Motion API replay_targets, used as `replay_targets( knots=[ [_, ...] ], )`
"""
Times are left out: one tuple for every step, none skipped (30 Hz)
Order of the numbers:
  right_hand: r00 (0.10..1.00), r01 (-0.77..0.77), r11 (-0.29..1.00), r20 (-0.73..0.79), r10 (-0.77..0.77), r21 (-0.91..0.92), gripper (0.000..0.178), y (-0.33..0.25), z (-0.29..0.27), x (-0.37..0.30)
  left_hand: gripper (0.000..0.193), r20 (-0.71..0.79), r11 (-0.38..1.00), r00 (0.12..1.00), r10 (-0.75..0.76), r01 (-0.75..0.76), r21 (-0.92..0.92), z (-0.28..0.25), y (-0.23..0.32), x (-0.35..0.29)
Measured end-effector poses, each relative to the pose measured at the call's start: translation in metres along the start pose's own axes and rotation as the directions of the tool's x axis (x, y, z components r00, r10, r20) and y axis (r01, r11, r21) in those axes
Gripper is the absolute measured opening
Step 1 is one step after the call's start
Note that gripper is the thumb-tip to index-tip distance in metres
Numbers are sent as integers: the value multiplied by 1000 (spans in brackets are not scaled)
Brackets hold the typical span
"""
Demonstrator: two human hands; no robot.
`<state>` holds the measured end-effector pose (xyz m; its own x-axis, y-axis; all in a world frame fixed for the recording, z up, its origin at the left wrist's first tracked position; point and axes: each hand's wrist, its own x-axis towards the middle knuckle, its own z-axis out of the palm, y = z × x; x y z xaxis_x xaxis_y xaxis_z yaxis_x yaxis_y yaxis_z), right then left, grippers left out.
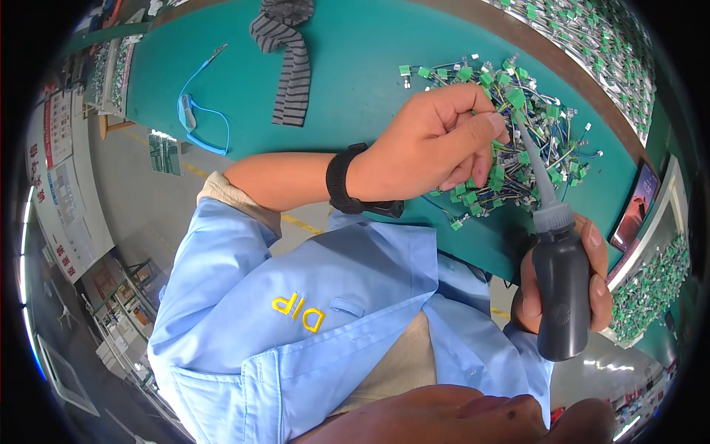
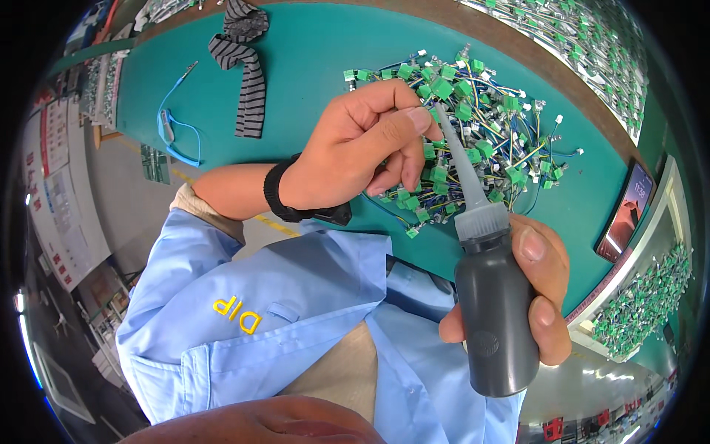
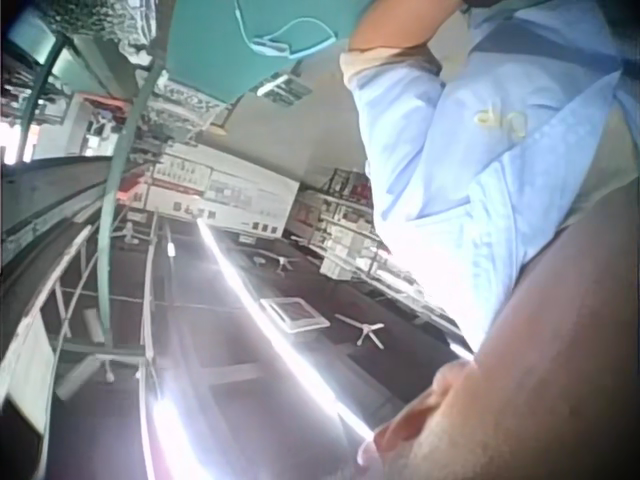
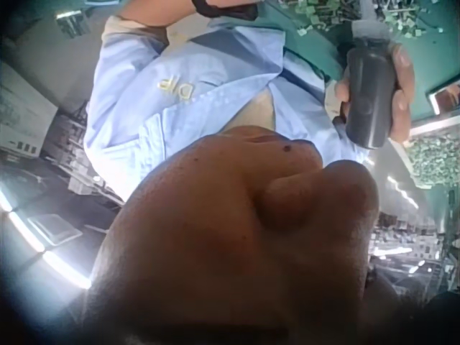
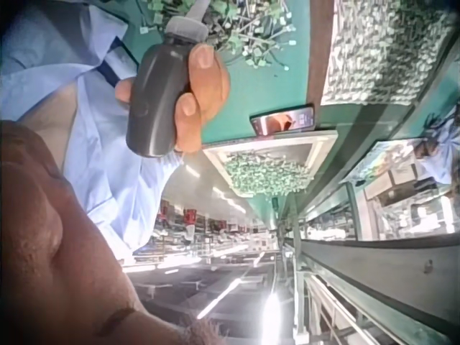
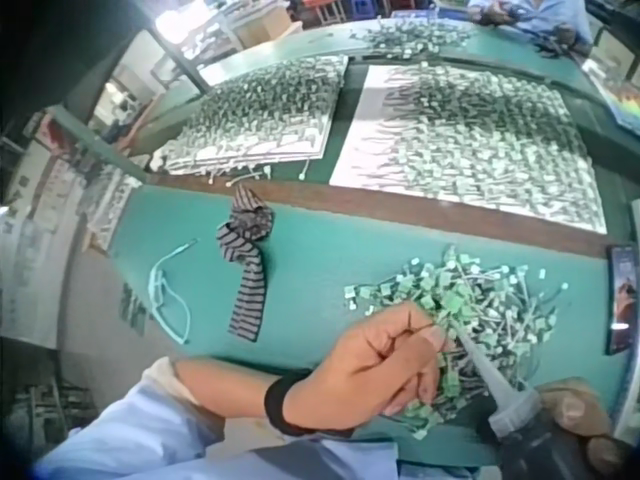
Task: Applying a liquid substance from a specialized needle-tip squeeze bottle onto small electronic components at a factory workbench.
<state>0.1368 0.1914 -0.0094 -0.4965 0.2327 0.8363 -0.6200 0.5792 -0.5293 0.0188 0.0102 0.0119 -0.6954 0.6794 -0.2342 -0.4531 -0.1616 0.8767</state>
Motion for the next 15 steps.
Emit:
replay_targets(
  knots=[
    [1000,-1,1000,0,1,2,70,-1,-1,1,21,0,1000,1000,15,-15,8,0,-1,0],
    [999,-5,1000,43,6,-5,70,-2,-3,4,20,2,999,1000,29,-29,14,0,-3,1],
    [996,-10,1000,85,10,-11,71,-3,-4,8,20,5,999,999,43,-43,21,0,-4,1],
    [992,-13,1000,128,15,-17,71,-3,-5,9,20,5,999,999,42,-43,20,0,-4,1],
    [992,-13,1000,128,15,-17,71,-2,-6,8,20,3,999,999,38,-38,20,0,-3,1],
    [992,-18,1000,122,19,-6,71,-1,-6,7,20,2,999,999,34,-34,20,1,-3,1],
    [993,-23,1000,115,22,4,71,-1,-6,5,19,0,999,1000,29,-29,20,1,-2,1],
    [994,-28,999,108,26,15,72,0,-7,3,19,0,999,1000,28,-28,21,1,-1,1],
    [994,-29,999,107,27,16,72,0,-8,4,19,-3,1000,1000,11,-11,17,2,0,1],
    [991,-26,1000,129,25,1,72,0,-9,5,19,-6,1000,1000,-7,7,13,3,1,1],
    [988,-23,1000,150,24,-13,71,0,-10,6,19,-9,1000,1000,-24,25,9,3,1,1],
    [985,-16,999,172,21,-28,71,-1,-10,7,19,-9,1000,1000,-23,23,8,2,1,1],
    [985,-15,999,173,20,-28,71,-2,-9,7,18,-6,1000,1000,-10,10,5,2,0,1],
    [988,-9,1000,154,11,-16,71,-1,-8,7,18,-3,1000,1000,4,-4,2,1,0,0],
    [991,-2,1000,135,3,-3,71,-1,-6,7,18,0,1000,1000,17,-17,-1,0,-1,0]
  ],
)
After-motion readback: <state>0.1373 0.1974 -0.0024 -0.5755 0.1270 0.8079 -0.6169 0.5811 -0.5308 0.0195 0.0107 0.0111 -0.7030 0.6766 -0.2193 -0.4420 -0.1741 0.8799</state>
